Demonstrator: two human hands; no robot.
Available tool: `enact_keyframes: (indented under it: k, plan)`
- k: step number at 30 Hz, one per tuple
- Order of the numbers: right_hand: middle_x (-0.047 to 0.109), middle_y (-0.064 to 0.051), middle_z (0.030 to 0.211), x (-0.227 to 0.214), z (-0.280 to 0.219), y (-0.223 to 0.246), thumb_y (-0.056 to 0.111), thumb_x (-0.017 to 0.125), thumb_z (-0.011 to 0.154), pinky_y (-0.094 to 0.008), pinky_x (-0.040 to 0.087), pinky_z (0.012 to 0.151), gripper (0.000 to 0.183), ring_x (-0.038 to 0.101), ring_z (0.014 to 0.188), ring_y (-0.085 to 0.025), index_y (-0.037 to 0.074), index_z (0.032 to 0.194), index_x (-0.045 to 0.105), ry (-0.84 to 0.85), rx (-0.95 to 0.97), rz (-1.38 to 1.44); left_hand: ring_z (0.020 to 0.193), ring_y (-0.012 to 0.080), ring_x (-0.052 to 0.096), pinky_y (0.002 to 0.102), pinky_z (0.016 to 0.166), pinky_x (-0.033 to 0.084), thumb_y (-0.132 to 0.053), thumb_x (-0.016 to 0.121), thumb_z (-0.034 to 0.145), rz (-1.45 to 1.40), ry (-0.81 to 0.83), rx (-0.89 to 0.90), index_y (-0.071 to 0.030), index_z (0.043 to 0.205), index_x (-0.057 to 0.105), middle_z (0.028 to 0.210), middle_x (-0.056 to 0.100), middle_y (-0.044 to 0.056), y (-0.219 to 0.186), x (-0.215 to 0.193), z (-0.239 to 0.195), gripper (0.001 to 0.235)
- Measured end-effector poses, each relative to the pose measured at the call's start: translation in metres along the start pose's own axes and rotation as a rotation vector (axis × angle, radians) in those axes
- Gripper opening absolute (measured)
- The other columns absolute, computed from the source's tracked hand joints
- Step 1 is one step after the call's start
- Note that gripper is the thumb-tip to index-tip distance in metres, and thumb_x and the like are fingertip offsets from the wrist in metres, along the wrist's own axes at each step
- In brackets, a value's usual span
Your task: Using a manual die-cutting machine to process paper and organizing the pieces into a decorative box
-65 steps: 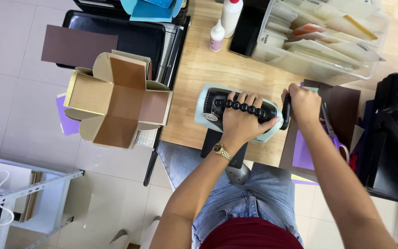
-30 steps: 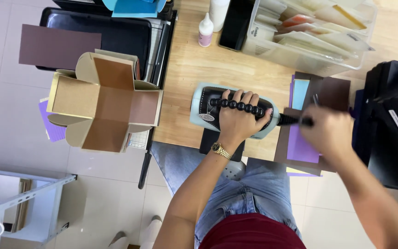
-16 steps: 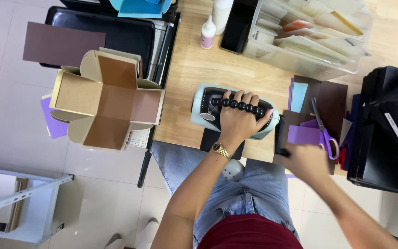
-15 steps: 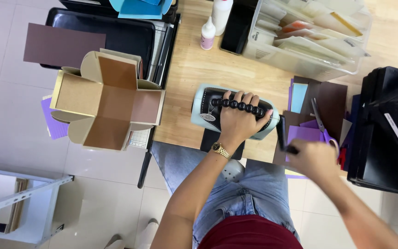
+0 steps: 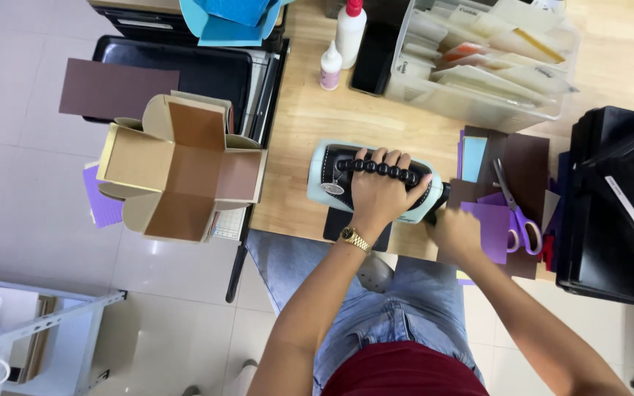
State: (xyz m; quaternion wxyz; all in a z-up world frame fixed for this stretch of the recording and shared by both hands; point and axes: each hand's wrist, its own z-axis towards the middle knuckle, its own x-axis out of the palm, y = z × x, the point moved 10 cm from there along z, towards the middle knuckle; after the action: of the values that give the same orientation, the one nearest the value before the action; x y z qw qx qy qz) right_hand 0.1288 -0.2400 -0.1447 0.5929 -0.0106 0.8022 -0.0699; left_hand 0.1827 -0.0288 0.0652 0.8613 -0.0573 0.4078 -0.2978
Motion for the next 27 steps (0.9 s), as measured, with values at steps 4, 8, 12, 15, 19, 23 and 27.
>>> enact_keyframes:
  k: [4,8,12,15,19,23,27]
  plan:
    - [0.076,-0.006,0.071,-0.089,-0.062,-0.015,0.056,0.075,0.072,-0.047,0.063,0.071,0.035,0.078,0.076,-0.034,0.029,0.093,0.078,-0.04,-0.08,-0.006,0.101,0.0255,0.066,0.051,0.102,0.04,-0.056,0.056,0.087,0.001,0.022,0.021,-0.014,0.095,0.068,0.093,0.069,0.004,0.002,0.006,0.004,0.044]
    - [0.071,0.005,0.07,-0.175,-0.041,-0.04,0.047,0.076,0.074,-0.041,0.06,0.066,0.019,0.075,0.072,-0.027,0.034,0.088,0.074,-0.399,-0.068,-0.023,0.095,0.0262,0.066,0.053,0.099,0.041,-0.058,0.056,0.085,-0.064,0.092,0.034,-0.015,0.092,0.067,0.088,0.069,0.004,-0.007,0.006,-0.005,0.044]
    - [0.065,-0.001,0.06,-0.191,0.051,-0.039,0.04,0.07,0.086,-0.04,0.058,0.055,0.007,0.072,0.061,-0.029,0.033,0.087,0.073,-0.693,0.007,-0.128,0.1,0.026,0.068,0.053,0.101,0.041,-0.055,0.058,0.087,-0.056,0.071,0.03,-0.014,0.097,0.069,0.094,0.071,0.004,-0.001,0.01,-0.001,0.043]
    - [0.067,0.001,0.06,-0.092,0.108,-0.027,0.031,0.064,0.088,-0.04,0.059,0.054,0.012,0.074,0.06,-0.026,0.032,0.077,0.07,-0.564,0.048,-0.198,0.101,0.0256,0.068,0.052,0.102,0.04,-0.055,0.056,0.09,-0.041,0.057,0.013,-0.014,0.098,0.07,0.095,0.071,0.004,-0.002,0.009,0.0,0.044]
    - [0.072,-0.008,0.066,0.007,0.051,-0.029,0.032,0.064,0.087,-0.046,0.061,0.063,0.018,0.076,0.071,-0.035,0.02,0.076,0.072,-0.277,0.041,0.021,0.104,0.0252,0.067,0.052,0.103,0.039,-0.056,0.06,0.086,-0.009,0.059,0.015,-0.016,0.099,0.069,0.097,0.072,0.003,-0.004,0.006,0.004,0.042]
    - [0.076,-0.01,0.072,-0.062,-0.06,-0.014,0.046,0.077,0.069,-0.051,0.063,0.071,0.029,0.077,0.077,-0.038,0.024,0.087,0.081,-0.029,0.022,0.155,0.104,0.0263,0.068,0.052,0.103,0.04,-0.056,0.058,0.089,-0.029,0.109,-0.009,-0.016,0.097,0.069,0.097,0.072,0.004,-0.003,0.01,0.002,0.042]
    - [0.076,-0.002,0.074,-0.17,-0.07,-0.023,0.034,0.08,0.064,-0.049,0.061,0.07,0.025,0.075,0.076,-0.034,0.032,0.088,0.078,-0.36,-0.04,0.217,0.101,0.0278,0.068,0.055,0.101,0.041,-0.056,0.057,0.087,-0.044,0.148,0.018,-0.017,0.094,0.066,0.094,0.07,0.004,-0.004,0.015,0.002,0.041]
